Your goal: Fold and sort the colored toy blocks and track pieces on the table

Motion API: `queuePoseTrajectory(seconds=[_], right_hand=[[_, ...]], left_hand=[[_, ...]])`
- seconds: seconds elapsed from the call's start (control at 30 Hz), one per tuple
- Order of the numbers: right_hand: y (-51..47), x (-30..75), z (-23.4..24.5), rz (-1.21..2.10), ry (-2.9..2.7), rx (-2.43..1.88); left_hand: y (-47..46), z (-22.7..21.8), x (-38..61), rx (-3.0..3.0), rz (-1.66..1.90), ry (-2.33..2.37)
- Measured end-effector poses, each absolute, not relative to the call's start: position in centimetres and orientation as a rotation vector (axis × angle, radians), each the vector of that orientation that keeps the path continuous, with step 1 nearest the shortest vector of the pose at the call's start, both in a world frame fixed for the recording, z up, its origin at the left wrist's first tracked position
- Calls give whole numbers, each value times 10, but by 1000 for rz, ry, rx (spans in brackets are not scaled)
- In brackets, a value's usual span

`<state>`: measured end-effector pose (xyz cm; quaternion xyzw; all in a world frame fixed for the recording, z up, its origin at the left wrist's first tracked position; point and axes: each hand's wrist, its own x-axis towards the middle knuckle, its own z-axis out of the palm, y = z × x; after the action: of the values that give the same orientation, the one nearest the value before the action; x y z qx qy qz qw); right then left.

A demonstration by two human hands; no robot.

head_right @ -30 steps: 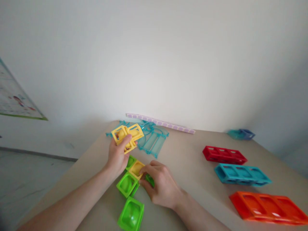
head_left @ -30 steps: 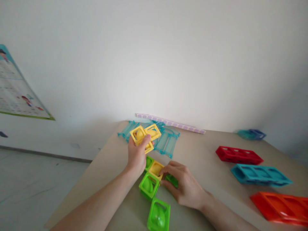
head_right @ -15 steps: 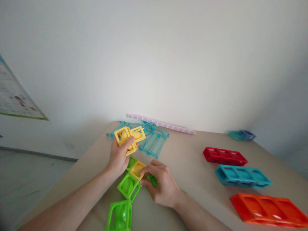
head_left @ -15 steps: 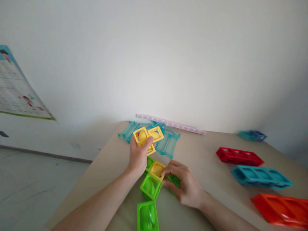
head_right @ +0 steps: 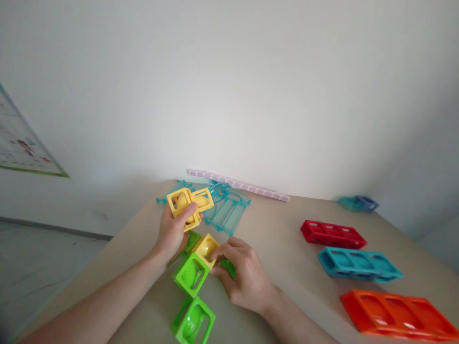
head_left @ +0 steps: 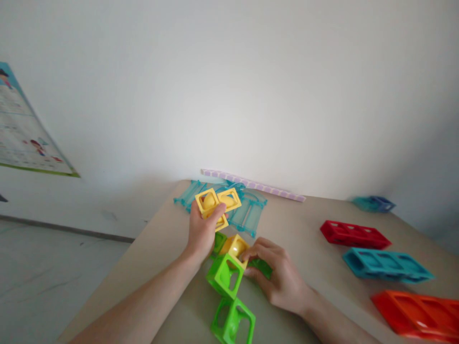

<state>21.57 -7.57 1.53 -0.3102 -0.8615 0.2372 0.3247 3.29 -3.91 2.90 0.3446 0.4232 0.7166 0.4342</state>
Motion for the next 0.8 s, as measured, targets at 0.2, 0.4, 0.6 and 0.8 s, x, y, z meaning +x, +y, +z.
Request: queuePoseTrajectory(seconds=[0.2, 0.4, 0.6, 0.8], right_hand=[[-76, 219, 16, 643, -2318, -853], [-70, 223, 15, 637, -2360, -942], [-69, 223, 13, 662, -2339, -986], [-71, 222, 16, 690, -2370, -985]], left_hand=[[-38, 28, 31, 907, 1748, 1098], [-35, 24, 23, 944, 1735, 1169], [-35, 21, 25, 941, 1665, 1209], [-41, 31, 24, 912, 1736, 1055]])
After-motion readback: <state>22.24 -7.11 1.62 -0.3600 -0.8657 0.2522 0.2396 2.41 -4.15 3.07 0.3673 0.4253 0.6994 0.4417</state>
